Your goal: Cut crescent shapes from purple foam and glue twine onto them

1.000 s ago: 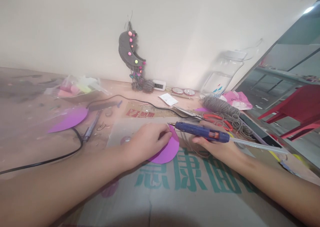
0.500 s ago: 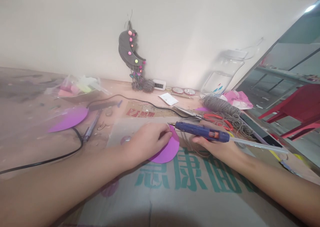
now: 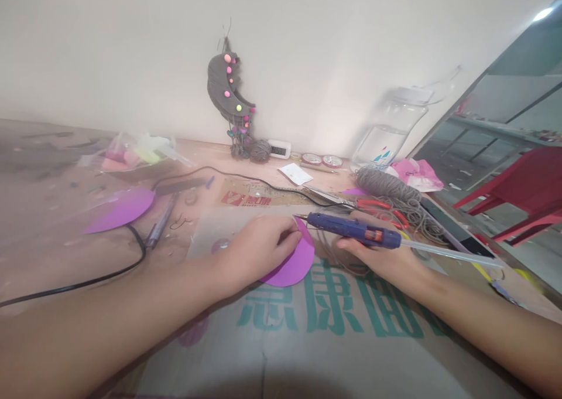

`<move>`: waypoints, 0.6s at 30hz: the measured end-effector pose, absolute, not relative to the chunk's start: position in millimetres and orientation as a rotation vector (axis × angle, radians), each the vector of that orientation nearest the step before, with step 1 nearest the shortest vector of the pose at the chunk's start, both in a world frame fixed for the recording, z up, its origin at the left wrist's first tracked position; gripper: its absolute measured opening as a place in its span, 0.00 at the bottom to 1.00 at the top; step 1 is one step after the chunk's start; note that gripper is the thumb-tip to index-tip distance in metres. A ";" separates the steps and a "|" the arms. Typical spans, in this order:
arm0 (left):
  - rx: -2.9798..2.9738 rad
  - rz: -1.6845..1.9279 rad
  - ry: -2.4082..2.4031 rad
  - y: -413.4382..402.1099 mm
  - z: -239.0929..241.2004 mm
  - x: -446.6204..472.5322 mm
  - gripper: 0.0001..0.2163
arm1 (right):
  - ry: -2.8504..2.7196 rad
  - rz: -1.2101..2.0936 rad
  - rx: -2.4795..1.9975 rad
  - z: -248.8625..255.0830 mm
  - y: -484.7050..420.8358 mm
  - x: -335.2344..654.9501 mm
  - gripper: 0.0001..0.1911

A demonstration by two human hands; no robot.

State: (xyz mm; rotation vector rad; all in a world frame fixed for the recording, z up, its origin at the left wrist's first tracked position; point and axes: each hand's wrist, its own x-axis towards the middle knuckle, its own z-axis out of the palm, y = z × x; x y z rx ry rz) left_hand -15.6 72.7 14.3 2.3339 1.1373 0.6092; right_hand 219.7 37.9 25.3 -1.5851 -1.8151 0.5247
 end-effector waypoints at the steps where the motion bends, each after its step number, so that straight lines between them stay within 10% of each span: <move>1: 2.330 0.610 1.140 72.7 14.4 -15.8 0.13 | -1.819 0.525 -1.581 25.1 37.9 220.0 0.20; 18: 2.324 0.642 1.136 72.1 13.6 -16.7 0.13 | -1.847 0.463 -1.499 32.1 41.6 225.0 0.15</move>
